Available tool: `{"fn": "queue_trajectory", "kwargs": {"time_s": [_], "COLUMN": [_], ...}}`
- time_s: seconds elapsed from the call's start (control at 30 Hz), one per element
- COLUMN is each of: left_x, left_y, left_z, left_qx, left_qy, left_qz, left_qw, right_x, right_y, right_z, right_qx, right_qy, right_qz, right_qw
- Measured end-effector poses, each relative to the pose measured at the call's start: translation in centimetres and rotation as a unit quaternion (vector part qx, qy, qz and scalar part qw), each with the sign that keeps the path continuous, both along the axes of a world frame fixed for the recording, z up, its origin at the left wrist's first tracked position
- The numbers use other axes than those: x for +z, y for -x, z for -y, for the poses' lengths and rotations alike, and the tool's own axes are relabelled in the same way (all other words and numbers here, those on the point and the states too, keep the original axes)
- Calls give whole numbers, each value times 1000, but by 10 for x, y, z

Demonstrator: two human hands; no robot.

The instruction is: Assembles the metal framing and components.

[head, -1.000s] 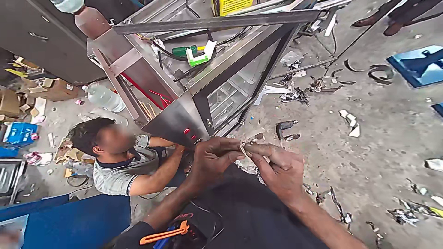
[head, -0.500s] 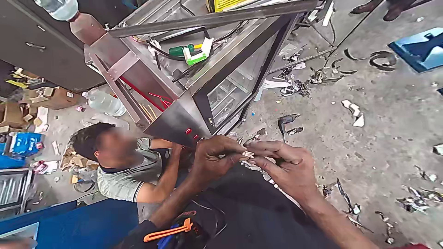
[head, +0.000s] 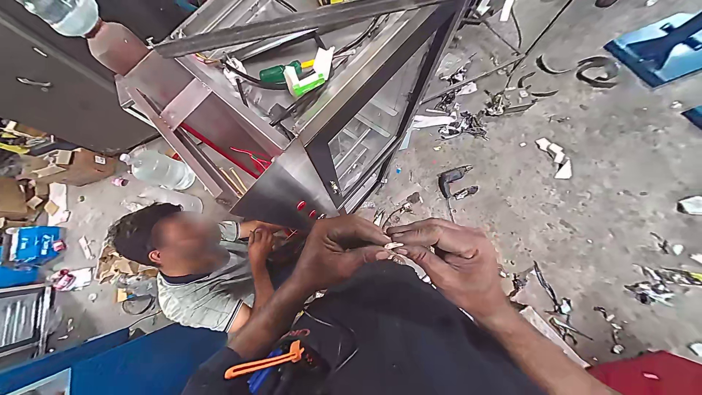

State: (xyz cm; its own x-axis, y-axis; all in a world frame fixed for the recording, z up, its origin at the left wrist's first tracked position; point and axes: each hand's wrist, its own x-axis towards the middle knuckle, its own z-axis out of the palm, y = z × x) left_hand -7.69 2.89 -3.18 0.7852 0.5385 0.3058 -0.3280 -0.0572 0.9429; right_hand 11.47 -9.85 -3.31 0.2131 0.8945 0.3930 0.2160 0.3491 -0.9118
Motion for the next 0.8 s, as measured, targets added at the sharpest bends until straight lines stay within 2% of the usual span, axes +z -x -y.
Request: {"fn": "queue_trajectory", "kwargs": {"time_s": [0.13,0.27,0.5,0.6,0.7,0.8], "left_x": [-1,-9,-2,-2,-11,-13], "left_y": [-4,-19,-49,-64,-79,-87], "left_z": [1,7,24,33,42,45], "left_qx": [18,58,149,175,193,224], "left_qy": [-19,-101,-247,-252,-228,-268], "left_qz": [7,29,30,46,45,-1], "left_qw": [1000,993,957,951,953,937], "right_x": [0,0,11,10,-2,-11], "right_y": [0,-14,-45,-55,-68,-92], "right_z": [2,5,10,9,13,10], "right_qx": [4,13,0,-8,-2,-3], "right_qy": [0,4,-19,-46,-32,-8], "right_qz": [-25,-31,47,72,46,131], "right_qw": [1000,999,999,996,998,991]}}
